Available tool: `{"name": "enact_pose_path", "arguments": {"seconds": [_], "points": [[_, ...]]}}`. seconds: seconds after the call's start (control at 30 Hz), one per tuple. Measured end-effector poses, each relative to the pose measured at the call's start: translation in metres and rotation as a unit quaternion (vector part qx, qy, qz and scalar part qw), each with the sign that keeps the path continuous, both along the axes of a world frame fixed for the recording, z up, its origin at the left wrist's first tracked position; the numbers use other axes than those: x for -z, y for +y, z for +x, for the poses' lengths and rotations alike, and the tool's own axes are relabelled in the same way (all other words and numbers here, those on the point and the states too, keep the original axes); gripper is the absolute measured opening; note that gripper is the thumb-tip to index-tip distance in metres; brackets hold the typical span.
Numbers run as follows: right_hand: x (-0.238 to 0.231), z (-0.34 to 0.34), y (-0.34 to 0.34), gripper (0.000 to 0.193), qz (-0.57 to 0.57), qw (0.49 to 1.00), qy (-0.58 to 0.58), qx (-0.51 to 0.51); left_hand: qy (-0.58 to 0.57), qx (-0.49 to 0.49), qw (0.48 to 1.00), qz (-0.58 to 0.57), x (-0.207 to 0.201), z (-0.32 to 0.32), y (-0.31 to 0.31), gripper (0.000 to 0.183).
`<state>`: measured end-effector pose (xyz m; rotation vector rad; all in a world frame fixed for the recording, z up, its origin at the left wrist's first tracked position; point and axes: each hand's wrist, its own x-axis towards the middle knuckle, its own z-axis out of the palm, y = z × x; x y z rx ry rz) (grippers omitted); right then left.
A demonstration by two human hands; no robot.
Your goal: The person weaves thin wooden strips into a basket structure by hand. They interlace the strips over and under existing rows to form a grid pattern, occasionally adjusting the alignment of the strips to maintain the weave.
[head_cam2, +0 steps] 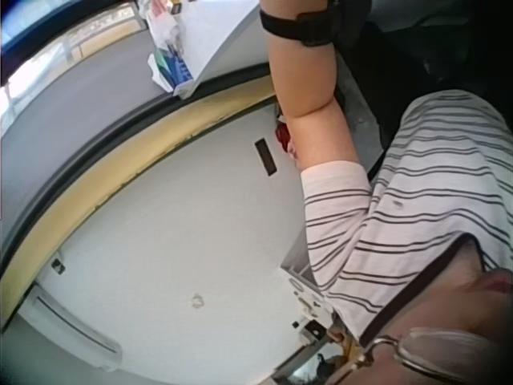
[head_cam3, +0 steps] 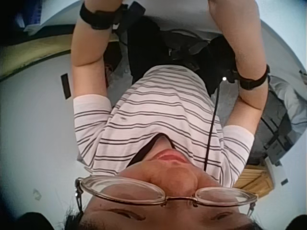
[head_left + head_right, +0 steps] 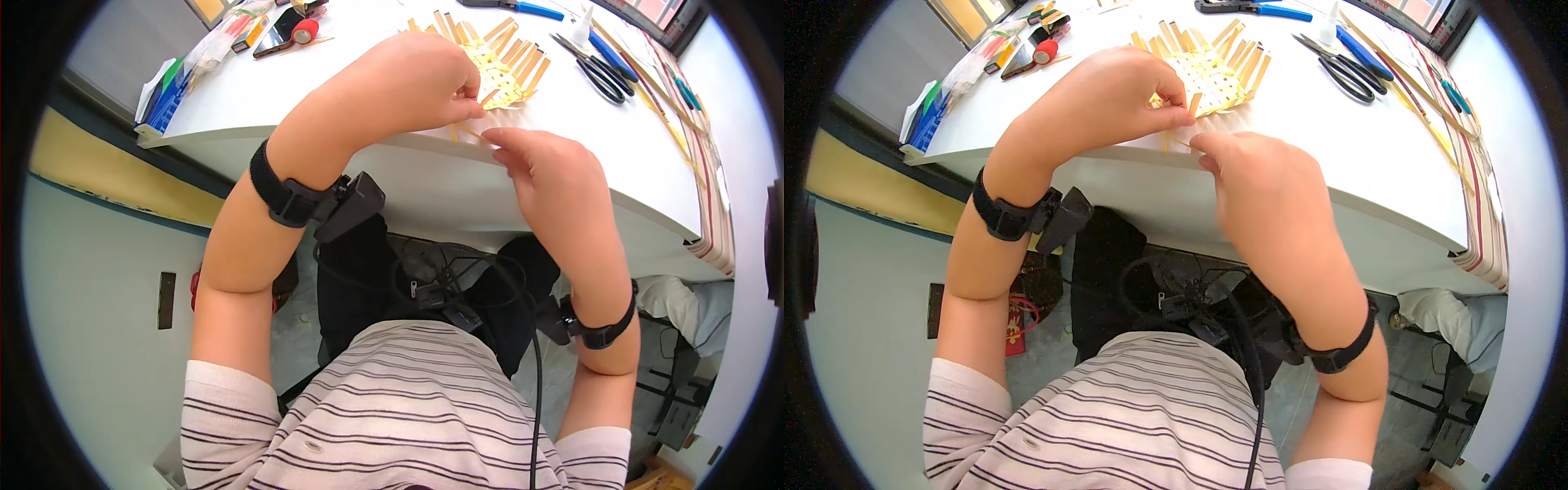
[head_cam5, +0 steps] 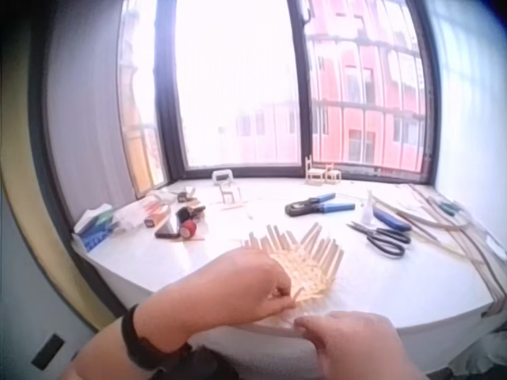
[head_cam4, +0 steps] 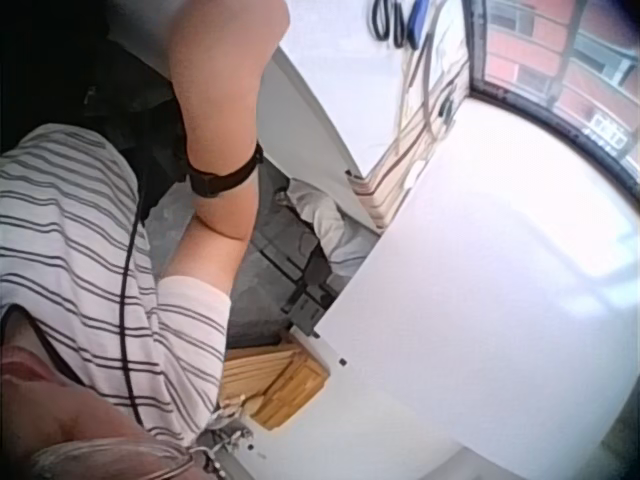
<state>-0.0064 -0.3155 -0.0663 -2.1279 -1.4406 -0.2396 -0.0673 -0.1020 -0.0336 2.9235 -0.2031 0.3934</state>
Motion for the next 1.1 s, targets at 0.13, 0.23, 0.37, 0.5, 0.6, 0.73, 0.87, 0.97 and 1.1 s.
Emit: {"name": "enact_pose_path", "arguments": {"seconds": [0.13, 0.23, 0.37, 0.5, 0.6, 0.73, 0.87, 0.97, 1.1], "points": [[-0.010, 0.016, 0.001, 0.015, -0.021, 0.998, -0.052, -0.018, -0.007, 0.004, 1.000, -0.002, 0.003, 0.000, 0.001, 0.023], [-0.012, 0.033, 0.006, 0.015, -0.049, 0.994, -0.100, -0.021, -0.002, -0.001, 1.000, 0.007, 0.001, 0.001, -0.001, 0.024], [-0.007, 0.037, 0.011, 0.014, -0.033, 0.992, -0.120, -0.026, 0.005, -0.002, 1.000, 0.025, -0.001, 0.003, 0.000, 0.026], [0.002, 0.032, 0.018, 0.010, 0.041, 0.996, -0.056, -0.050, 0.016, -0.011, 0.999, 0.026, -0.001, 0.003, 0.000, 0.026], [0.007, 0.031, 0.020, 0.009, 0.048, 0.998, -0.012, -0.046, -0.012, 0.011, 1.000, 0.017, 0.000, 0.002, 0.002, 0.027], [0.000, 0.032, 0.023, 0.012, 0.017, 0.999, -0.024, -0.023, 0.014, 0.002, 1.000, 0.018, -0.002, 0.002, 0.001, 0.026], [-0.002, 0.033, 0.028, 0.013, 0.016, 0.999, -0.029, -0.010, 0.080, 0.006, 0.997, 0.005, -0.008, 0.004, 0.006, 0.026], [-0.003, 0.031, 0.030, 0.013, 0.016, 1.000, 0.010, 0.003, 0.124, 0.021, 0.992, -0.020, -0.015, 0.004, 0.014, 0.024], [-0.001, 0.036, 0.029, 0.014, 0.030, 1.000, 0.001, -0.009, 0.143, 0.082, 0.986, -0.016, -0.020, 0.005, 0.026, 0.019]]}}
